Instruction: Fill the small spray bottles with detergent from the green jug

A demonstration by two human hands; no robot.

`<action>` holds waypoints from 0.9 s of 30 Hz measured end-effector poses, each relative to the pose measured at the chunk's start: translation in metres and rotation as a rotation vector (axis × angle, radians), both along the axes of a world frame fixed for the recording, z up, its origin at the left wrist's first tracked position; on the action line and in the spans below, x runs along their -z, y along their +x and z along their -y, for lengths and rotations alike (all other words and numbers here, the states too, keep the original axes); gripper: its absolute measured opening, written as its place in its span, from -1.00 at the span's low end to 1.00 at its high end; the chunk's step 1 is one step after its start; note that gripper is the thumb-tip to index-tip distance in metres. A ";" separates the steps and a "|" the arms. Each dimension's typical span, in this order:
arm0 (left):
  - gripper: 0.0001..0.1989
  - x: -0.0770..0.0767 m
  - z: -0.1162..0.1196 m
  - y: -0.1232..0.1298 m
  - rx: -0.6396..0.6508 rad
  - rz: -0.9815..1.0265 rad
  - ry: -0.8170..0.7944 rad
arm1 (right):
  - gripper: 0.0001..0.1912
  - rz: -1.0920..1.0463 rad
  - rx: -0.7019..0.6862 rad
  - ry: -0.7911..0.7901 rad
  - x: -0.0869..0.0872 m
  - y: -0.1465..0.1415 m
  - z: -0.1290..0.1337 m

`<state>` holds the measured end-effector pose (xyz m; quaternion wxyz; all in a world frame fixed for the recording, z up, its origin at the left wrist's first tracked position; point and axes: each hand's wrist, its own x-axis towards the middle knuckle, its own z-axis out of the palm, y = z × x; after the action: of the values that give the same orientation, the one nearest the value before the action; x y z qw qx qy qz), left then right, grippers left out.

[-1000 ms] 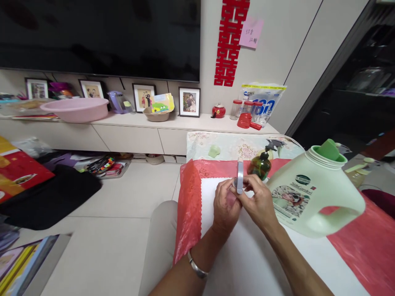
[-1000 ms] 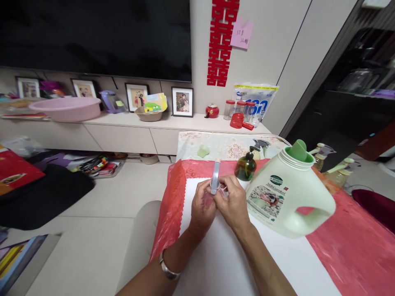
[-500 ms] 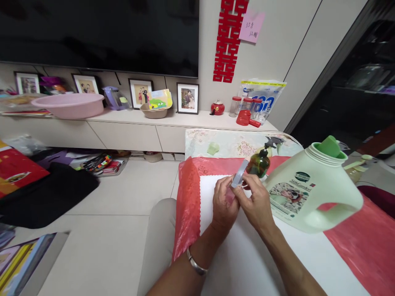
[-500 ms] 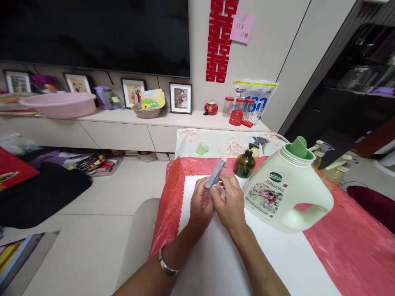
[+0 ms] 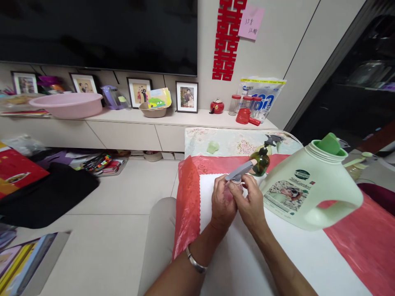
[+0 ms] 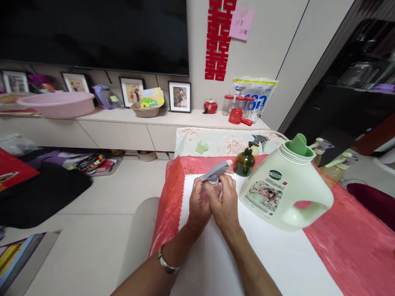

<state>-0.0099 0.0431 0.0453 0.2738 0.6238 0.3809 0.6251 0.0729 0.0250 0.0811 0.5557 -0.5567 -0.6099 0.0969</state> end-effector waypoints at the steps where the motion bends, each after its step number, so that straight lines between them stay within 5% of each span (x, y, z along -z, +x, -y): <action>1: -0.82 0.000 0.000 0.000 -0.006 -0.006 0.015 | -0.65 -0.017 -0.036 -0.027 0.000 0.001 0.002; 9: -0.76 0.001 -0.002 -0.001 -0.059 -0.007 0.097 | -0.49 -0.317 0.058 -0.037 0.017 -0.010 -0.009; 15: -0.73 0.000 0.000 0.000 -0.039 0.003 0.062 | -0.50 -0.377 -0.116 -0.131 0.018 -0.002 -0.004; 23: -0.61 0.009 -0.004 0.002 -0.090 -0.014 0.172 | -0.37 -0.532 -0.085 -0.083 0.023 -0.010 -0.010; 27: -0.61 0.009 -0.003 0.001 -0.078 -0.016 0.169 | -0.44 -0.498 -0.223 -0.100 0.025 0.003 -0.007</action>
<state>-0.0084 0.0461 0.0365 0.1925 0.6343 0.3529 0.6604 0.0754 0.0320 0.0566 0.6461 -0.4720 -0.5064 0.3213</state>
